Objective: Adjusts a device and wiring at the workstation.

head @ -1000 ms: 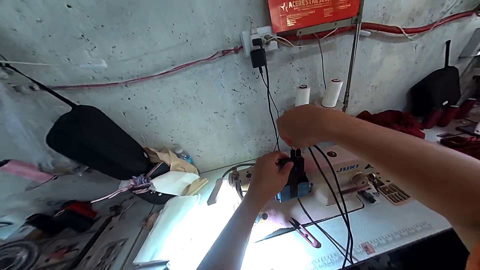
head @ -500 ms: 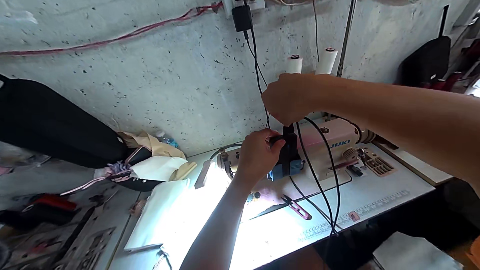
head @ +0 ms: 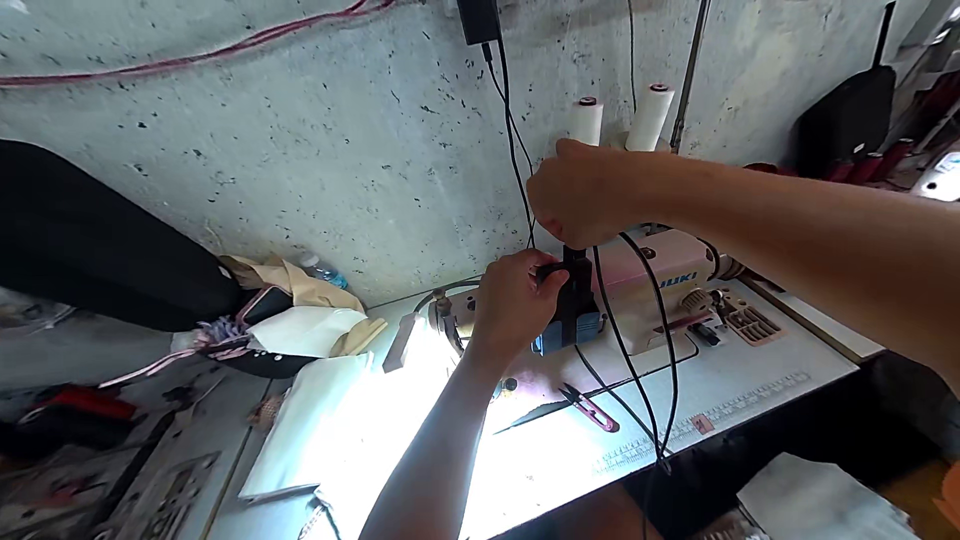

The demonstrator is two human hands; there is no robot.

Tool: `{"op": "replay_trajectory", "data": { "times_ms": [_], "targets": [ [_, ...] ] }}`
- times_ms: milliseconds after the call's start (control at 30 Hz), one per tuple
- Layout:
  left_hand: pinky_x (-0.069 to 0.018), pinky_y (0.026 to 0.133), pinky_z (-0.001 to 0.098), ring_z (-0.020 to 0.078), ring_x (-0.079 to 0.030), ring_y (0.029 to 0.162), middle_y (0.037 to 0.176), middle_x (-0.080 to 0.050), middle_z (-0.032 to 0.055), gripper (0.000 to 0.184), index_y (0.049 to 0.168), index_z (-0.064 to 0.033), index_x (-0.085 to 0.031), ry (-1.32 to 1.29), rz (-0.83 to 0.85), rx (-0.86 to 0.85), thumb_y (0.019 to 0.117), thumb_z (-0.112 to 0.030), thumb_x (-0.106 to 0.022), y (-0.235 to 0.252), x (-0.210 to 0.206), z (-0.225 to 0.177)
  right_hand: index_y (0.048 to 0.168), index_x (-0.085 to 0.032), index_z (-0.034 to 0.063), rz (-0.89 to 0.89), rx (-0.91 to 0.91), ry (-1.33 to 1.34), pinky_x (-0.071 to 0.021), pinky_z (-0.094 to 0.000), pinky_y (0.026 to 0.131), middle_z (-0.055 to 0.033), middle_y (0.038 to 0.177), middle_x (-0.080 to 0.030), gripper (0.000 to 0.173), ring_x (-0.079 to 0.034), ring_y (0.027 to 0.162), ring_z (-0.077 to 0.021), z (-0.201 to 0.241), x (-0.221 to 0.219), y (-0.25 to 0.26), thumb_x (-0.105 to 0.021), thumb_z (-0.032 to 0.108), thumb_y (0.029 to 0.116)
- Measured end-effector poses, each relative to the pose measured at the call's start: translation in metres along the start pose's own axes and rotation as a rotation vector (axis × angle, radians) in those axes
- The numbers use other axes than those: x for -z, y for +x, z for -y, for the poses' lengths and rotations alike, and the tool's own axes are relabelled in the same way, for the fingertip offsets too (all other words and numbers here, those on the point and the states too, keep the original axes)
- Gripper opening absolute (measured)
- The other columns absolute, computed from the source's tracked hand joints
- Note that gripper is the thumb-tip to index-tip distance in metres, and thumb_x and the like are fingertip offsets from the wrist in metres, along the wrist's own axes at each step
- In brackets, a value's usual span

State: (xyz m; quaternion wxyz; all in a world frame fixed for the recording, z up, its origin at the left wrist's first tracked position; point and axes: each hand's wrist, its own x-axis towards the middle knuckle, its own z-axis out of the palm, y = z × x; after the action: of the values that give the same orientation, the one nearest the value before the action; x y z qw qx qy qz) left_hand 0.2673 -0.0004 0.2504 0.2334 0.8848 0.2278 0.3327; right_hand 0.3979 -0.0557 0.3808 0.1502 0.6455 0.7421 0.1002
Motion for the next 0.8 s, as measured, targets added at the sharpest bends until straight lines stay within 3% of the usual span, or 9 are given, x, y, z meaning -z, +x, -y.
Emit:
{"op": "replay_trajectory", "data": {
  "times_ms": [133,267,367,433,500,633,733,800],
  "targets": [
    [-0.0554,0.071,0.0384,0.0188,-0.068,0.078,0.09,-0.072,0.0089,0.017,0.108,-0.0057,-0.074,-0.002,0.006,0.01,0.099,-0.019,-0.07,0.001,0.001,-0.001,0.081,-0.065,0.0049,0.001,-0.007,-0.017,-0.0406,-0.0527,0.086,-0.0104,0.084,-0.062,0.011,-0.06,0.087,-0.0283,0.003,0.002,0.001,-0.073,0.009,0.0874],
    [-0.0563,0.077,0.0443,0.0228,-0.069,0.084,0.095,-0.072,0.0107,0.021,0.112,-0.0057,-0.074,0.044,0.068,0.067,0.1001,-0.023,-0.068,0.004,0.004,-0.006,0.083,-0.064,0.0035,0.042,-0.073,-0.037,-0.0418,-0.057,0.088,-0.0144,0.088,-0.063,0.016,-0.062,0.092,-0.033,0.009,0.005,0.002,-0.075,0.013,0.0868],
    [-0.0566,0.087,0.047,0.0238,-0.071,0.096,0.106,-0.074,0.0106,0.026,0.118,-0.0075,-0.072,0.073,0.14,0.11,0.1006,-0.026,-0.067,0.008,0.008,-0.007,0.091,-0.072,0.0007,0.058,-0.057,0.154,-0.0468,-0.0604,0.084,-0.0174,0.092,-0.067,0.028,-0.064,0.093,-0.0355,-0.005,0.017,0.004,-0.075,0.028,0.0935],
    [-0.0539,0.097,0.0455,0.0237,-0.069,0.108,0.119,-0.072,0.0114,0.035,0.128,-0.0077,-0.068,0.102,0.2,0.16,0.1019,-0.03,-0.065,0.008,0.017,-0.011,0.1,-0.075,-0.0013,-0.063,0.024,0.357,-0.0517,-0.0548,0.082,-0.0169,0.092,-0.071,0.038,-0.068,0.088,-0.031,-0.03,0.023,0.004,-0.067,0.036,0.0999],
    [-0.0522,0.102,0.0473,0.0258,-0.067,0.116,0.126,-0.069,0.0128,0.041,0.134,-0.0071,-0.065,0.146,0.217,0.166,0.1025,-0.032,-0.064,0.011,0.031,-0.012,0.101,-0.076,0.0002,-0.246,0.017,0.519,-0.0549,-0.0483,0.081,-0.0132,0.09,-0.073,0.033,-0.069,0.083,-0.0247,-0.06,0.025,0.008,-0.063,0.031,0.1026],
    [-0.0561,0.092,0.0535,0.0298,-0.07,0.105,0.115,-0.073,0.0144,0.031,0.124,-0.0049,-0.07,0.275,0.101,0.048,0.1027,-0.027,-0.063,0.043,0.084,-0.006,0.102,-0.076,0.0017,-0.555,-0.211,0.904,-0.0583,-0.0364,0.074,-0.0088,0.089,-0.074,0.016,-0.069,0.075,-0.0157,-0.117,0.001,0.045,-0.067,0.015,0.0996],
    [-0.0565,0.09,0.0526,0.0278,-0.072,0.097,0.104,-0.074,0.0146,0.023,0.111,-0.0021,-0.073,0.268,-0.011,0.002,0.1025,-0.02,-0.062,0.093,0.12,-0.002,0.115,-0.071,0.0019,-0.657,-0.373,1.211,-0.057,-0.0317,0.076,-0.0088,0.1,-0.074,0.02,-0.07,0.083,-0.0129,-0.133,-0.026,0.087,-0.061,0.015,0.1036],
    [-0.0558,0.091,0.0509,0.0279,-0.072,0.096,0.104,-0.074,0.0174,0.024,0.111,0.0017,-0.072,0.178,-0.055,0.028,0.1024,-0.019,-0.062,0.135,0.131,0.008,0.12,-0.069,0.0006,-0.736,-0.415,1.347,-0.0564,-0.0316,0.08,-0.0107,0.107,-0.073,0.023,-0.07,0.088,-0.0132,-0.14,-0.039,0.12,-0.057,0.013,0.1052]
  ]
}}
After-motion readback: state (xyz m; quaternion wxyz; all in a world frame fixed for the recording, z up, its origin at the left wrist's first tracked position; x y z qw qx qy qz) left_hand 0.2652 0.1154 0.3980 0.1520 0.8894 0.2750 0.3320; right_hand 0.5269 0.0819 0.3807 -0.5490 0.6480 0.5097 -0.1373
